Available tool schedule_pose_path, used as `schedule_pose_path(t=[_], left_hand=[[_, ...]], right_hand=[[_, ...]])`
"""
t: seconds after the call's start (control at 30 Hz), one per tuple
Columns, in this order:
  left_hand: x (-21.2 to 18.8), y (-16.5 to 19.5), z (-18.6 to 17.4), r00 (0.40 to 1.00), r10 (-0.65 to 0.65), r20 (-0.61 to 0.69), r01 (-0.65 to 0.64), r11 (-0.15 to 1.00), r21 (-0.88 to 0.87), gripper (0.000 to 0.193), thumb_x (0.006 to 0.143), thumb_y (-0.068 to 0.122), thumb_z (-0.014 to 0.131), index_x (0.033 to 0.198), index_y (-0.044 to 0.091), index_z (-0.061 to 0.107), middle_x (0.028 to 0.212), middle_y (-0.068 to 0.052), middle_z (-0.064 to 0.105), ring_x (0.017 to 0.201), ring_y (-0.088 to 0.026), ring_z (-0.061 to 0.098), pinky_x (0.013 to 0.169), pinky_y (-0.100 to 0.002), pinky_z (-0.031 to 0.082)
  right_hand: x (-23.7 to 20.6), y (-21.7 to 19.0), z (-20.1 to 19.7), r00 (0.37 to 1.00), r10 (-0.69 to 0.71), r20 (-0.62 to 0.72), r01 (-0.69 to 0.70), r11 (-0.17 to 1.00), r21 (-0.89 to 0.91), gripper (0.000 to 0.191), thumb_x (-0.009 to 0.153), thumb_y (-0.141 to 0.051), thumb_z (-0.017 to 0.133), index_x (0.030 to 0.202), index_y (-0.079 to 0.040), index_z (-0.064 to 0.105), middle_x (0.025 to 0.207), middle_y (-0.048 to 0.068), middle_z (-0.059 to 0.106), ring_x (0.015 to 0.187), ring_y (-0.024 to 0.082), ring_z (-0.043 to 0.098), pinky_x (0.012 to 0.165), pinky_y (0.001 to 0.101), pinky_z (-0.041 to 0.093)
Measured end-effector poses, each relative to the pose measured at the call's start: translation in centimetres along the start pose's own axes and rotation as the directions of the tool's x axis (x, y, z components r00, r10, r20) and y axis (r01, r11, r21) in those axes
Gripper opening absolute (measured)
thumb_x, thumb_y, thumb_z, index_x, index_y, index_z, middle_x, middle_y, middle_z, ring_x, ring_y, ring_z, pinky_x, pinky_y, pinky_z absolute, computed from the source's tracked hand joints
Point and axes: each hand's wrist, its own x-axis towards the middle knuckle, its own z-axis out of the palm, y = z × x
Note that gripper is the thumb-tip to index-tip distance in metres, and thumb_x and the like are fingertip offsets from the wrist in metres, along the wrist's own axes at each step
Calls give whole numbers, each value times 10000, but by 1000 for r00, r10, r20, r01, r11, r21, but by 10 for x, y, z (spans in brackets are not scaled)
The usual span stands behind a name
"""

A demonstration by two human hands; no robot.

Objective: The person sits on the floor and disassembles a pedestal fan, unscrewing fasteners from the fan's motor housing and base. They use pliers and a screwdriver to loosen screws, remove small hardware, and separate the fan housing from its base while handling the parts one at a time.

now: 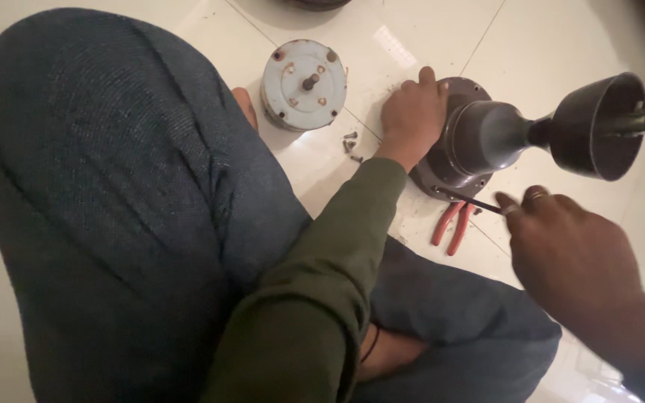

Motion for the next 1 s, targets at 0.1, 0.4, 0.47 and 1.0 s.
schedule_pose_path(t=[0.1,0.4,0.47,1.0], left_hand=[[1,1,0,1000,-4,-14,3,1000,-12,342,1022,405,500,1095,77,562,905,-195,716,861,-387,736,719,-501,593],[1,3,-1,1000,-26,-13,26,1000,-1,349,1015,426,500,1098,94,573,915,-181,721,874,-377,737,732,-496,593],[2,4,-2,999,-49,13,49,999,2,349,1019,428,496,1098,97,574,920,-179,722,880,-380,738,736,-497,594],[1,2,3,1000,-11,-15,11,1000,8,346,1028,412,488,1090,81,568,907,-177,725,854,-367,747,719,-476,601]], right_hand=[[7,16,2,980,113,164,-135,982,130,241,940,-180,601,1135,-166,743,1051,44,688,943,233,700,777,377,590],[-2,37,38,961,-273,-41,251,924,-288,565,860,-181,609,1418,-116,543,1077,59,658,916,195,666,741,345,551],[-6,30,37,953,-302,20,288,886,-363,589,854,-192,612,1433,-124,530,1064,27,656,908,175,649,756,338,521],[14,1,2,981,-168,95,187,951,-246,206,840,-148,649,1037,-111,696,906,22,688,927,185,686,747,323,569]])
